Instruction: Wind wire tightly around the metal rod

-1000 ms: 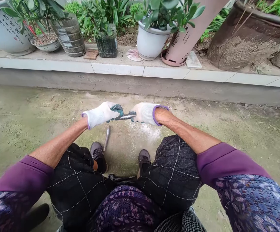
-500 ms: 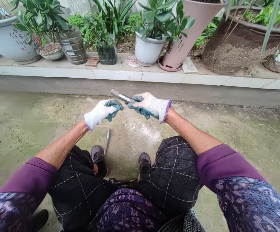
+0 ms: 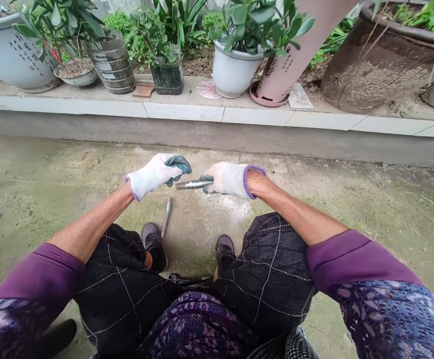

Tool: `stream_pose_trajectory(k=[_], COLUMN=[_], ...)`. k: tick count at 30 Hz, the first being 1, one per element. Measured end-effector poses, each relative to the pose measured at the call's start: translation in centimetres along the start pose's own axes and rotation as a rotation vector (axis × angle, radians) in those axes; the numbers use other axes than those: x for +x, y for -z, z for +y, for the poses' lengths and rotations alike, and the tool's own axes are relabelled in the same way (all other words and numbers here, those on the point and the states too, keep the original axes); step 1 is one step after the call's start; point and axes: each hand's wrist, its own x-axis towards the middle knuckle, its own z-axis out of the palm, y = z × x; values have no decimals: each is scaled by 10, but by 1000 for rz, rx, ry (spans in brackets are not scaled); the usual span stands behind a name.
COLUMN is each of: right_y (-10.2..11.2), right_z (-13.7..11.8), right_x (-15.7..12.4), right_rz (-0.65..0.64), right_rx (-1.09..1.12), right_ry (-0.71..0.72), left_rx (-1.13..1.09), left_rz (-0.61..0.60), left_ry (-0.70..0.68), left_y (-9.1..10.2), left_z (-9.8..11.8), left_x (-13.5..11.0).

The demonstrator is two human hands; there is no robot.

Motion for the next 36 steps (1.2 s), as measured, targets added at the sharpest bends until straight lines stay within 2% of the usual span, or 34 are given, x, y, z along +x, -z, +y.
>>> stream_pose_trajectory(k=[5,7,10,14,17,20,23,25,27,31,33,36], right_y=[10,16,20,19,19,20,17,11,3,-10,-8,2], right_z=[8,4,-8,-19,-22,-22,-20,-17,-13,-3,3,12], right_x=[11,6,-4,-14,-20,-27,-30,-26,-18,2,10,15], right_rz=[141,209,247,236,188,108,-46,-141,-167,-65,10,132], right_rx=[-162,-129,73,405,581,657,544,369,122,-367,-439,-400], right_ry=[-52,-104,-157,-110,-62,-29,-4,6,29,28,-5,-45], left_rx=[-105,-172,-276,-357,-356,-310,-222,-153,-83,9,5,-83], left_rz=[25,25,-6,-17,11,47,72,63,34,18,31,11], left_ry=[67,61,39,9,-19,-25,-30,-42,-27,15,22,35], left_y=[-11,-12,-12,-11,-9,-3,3,4,1,-8,-10,-10], left_z=[9,8,6,5,2,-2,-4,-4,-6,-6,-4,-3], left_x=[-8,-8,-5,-1,3,5,6,7,7,6,5,2])
